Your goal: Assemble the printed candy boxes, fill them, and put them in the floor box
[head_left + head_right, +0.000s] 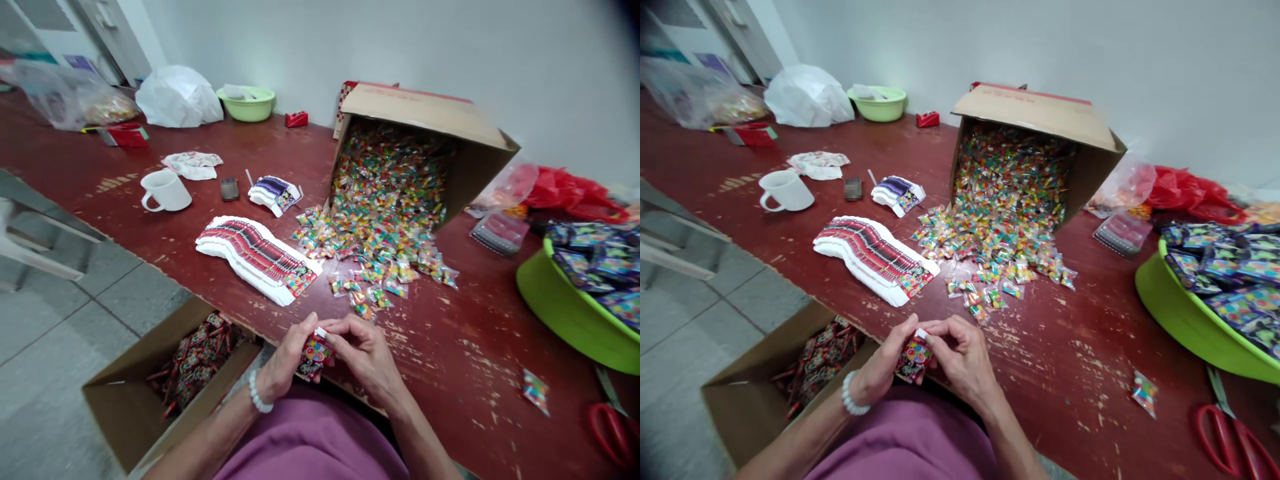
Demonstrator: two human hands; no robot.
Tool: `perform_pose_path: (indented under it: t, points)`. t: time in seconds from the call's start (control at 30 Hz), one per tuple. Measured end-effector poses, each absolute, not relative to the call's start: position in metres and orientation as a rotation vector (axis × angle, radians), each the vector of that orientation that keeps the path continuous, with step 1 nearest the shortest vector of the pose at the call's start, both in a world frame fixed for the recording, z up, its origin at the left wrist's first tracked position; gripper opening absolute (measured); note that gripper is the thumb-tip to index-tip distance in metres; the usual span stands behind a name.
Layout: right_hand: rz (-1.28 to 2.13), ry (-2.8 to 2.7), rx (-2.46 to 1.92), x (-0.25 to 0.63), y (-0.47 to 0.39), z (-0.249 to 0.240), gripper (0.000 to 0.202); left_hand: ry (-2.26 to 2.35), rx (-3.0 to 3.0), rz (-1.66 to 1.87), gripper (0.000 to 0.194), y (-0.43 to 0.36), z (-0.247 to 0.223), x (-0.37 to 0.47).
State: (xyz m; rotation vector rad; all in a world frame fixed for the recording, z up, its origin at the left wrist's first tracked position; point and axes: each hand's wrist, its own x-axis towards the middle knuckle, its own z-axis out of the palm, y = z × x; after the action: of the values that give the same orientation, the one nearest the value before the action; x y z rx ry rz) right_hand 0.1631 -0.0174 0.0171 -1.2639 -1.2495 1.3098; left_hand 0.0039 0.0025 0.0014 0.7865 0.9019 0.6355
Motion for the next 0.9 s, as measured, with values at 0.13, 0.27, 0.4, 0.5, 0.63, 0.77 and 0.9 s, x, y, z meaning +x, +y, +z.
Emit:
perform_pose_path:
  t: [0.13, 0.27, 0.4, 0.5, 0.63, 0.77, 0.9]
  points:
    - [1.265, -1.364, -1.296, 0.167, -0.019, 0.014, 0.019, 0.935, 0.887, 0.58, 0.065, 0.002, 0.006, 0.002]
    - [1.064, -1.625, -1.219, 0.162, -0.024, 0.012, 0.017, 0.945, 0.725, 0.643, 0.047, 0.002, 0.005, 0.001]
    - [0.83, -1.798, -1.237, 0.148, -0.036, -0.002, 0.034, 0.896, 0.538, 0.77, 0.031, 0.004, -0.001, -0.002]
    - [0.577, -1.985, -1.33, 0.139, -0.042, -0.014, 0.074, 0.87, 0.441, 0.813, 0.027, 0.005, -0.002, -0.003]
    - [0.277, -2.094, -1.353, 0.133, -0.037, -0.023, 0.081, 0.898, 0.373, 0.895, 0.031, 0.002, -0.006, -0.001]
    - [0.359, -2.111, -1.213, 0.123, -0.025, -0.022, 0.072, 0.915, 0.368, 0.984, 0.04, -0.003, -0.012, -0.006]
    - [0.628, -2.182, -1.088, 0.117, -0.006, -0.018, 0.081, 1.156, 0.647, 0.992, 0.046, -0.006, -0.008, -0.042]
